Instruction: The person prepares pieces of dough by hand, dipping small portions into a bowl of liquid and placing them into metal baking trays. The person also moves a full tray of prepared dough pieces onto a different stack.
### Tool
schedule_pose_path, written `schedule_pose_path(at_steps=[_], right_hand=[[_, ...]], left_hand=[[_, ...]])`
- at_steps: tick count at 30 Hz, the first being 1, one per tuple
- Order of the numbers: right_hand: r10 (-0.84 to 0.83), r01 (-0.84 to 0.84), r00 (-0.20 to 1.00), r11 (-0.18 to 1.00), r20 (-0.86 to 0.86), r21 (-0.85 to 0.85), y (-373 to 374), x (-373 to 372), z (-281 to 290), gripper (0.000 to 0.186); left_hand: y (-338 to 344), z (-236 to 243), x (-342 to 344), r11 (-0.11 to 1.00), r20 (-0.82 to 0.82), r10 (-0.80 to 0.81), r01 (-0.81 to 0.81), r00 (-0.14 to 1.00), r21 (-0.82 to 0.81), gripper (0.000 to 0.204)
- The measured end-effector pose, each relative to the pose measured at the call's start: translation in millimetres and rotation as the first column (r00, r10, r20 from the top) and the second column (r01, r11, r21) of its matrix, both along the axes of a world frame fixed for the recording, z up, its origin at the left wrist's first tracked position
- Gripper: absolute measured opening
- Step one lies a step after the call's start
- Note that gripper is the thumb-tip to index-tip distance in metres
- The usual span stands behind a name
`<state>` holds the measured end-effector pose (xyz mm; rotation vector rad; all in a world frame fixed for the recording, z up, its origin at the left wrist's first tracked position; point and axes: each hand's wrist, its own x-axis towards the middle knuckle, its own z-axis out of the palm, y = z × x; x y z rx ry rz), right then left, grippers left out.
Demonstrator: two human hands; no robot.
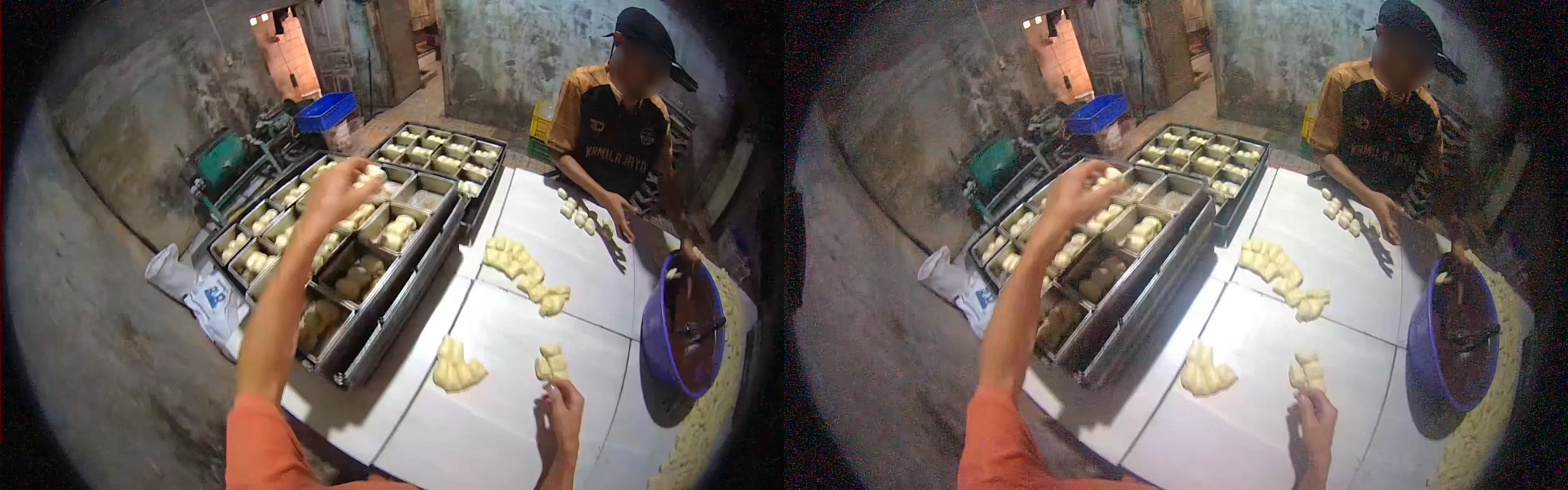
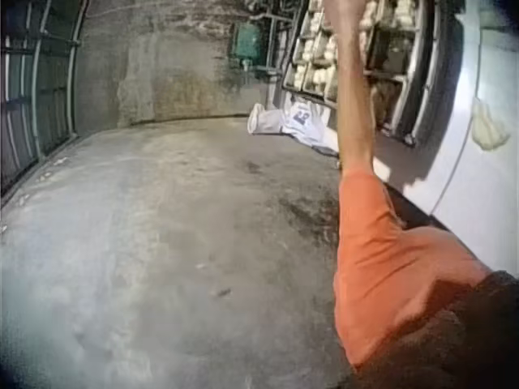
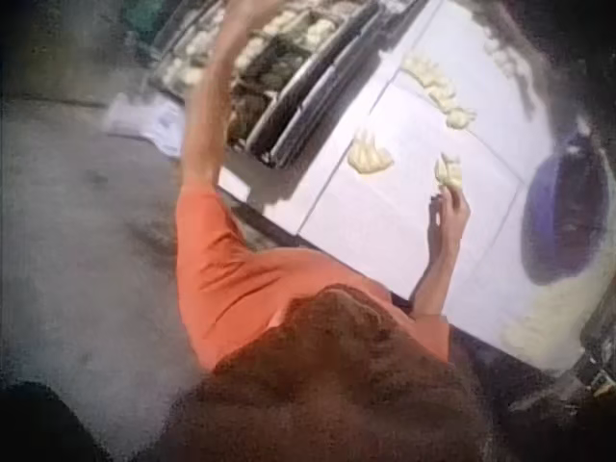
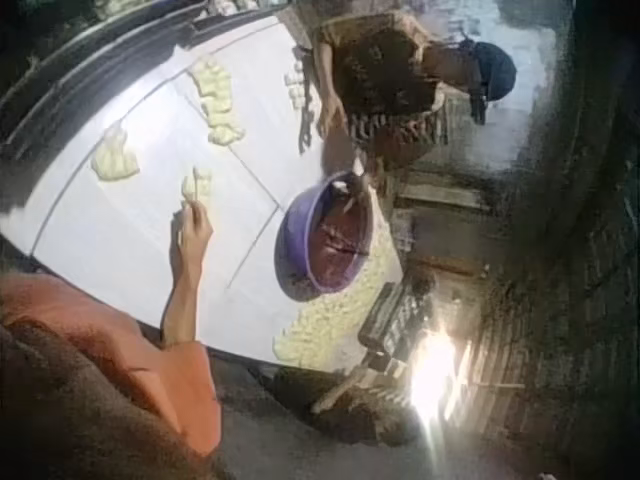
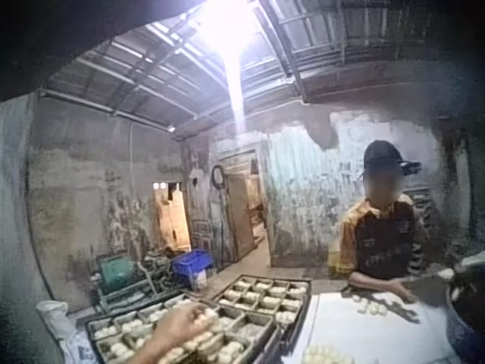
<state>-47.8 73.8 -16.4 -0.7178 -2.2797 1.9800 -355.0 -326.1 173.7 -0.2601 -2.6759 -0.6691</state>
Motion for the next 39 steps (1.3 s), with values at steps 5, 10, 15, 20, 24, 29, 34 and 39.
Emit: schedule_pose_path(at_steps=[5, 10, 15, 20, 24, 29, 34, 39], right_hand=[[-0.326, 0.323, 0.945, 0.940, -0.002, -0.110, -20.7, 11.7, 0.9, 0.013], [-0.496, 0.487, 0.867, 0.864, -0.048, -0.130, -19.3, 27.7, -34.1, 0.010], [-0.497, 0.494, 0.867, 0.863, 0.006, 0.108, -7.2, 26.9, -26.1, 0.021], [-0.443, 0.377, 0.897, 0.753, -0.009, 0.540, 10.8, -18.8, -59.0, 0.031], [-0.422, 0.320, 0.906, 0.627, -0.036, 0.710, 18.2, -29.9, -59.2, 0.044], [-0.154, 0.086, 0.988, 0.697, 0.032, 0.712, 25.4, -17.5, -54.2, 0.036], [-0.186, 0.172, 0.978, 0.974, 0.093, 0.147, 40.6, 12.1, -56.1, 0.018], [-0.226, 0.226, 0.974, 0.951, 0.023, -0.213, 58.1, 62.9, -44.9, 0.032]], left_hand=[[-88.0, -54.0, -162.3, 0.991, 0.030, 0.072, -0.069, 0.997, -0.112, 0.053], [-156.7, -130.7, -249.3, 0.922, 0.170, 0.056, 0.014, 0.984, -0.386, 0.049], [-103.1, -113.4, -253.3, 0.841, 0.341, 0.086, 0.115, 0.936, -0.528, 0.061], [-167.5, -91.9, -222.8, 0.850, 0.264, -0.063, 0.190, 0.963, -0.491, 0.066], [-200.2, -46.2, -216.0, 0.883, 0.194, -0.078, 0.158, 0.978, -0.442, 0.075], [-77.3, 40.3, -47.2, 0.826, 0.248, -0.053, 0.182, 0.967, -0.534, 0.071], [-2.3, 56.1, 128.3, 0.851, 0.314, -0.273, 0.381, 0.909, -0.362, 0.079], [122.5, -18.3, 239.8, 0.587, 0.512, -0.694, 0.810, 0.506, -0.005, 0.069]])
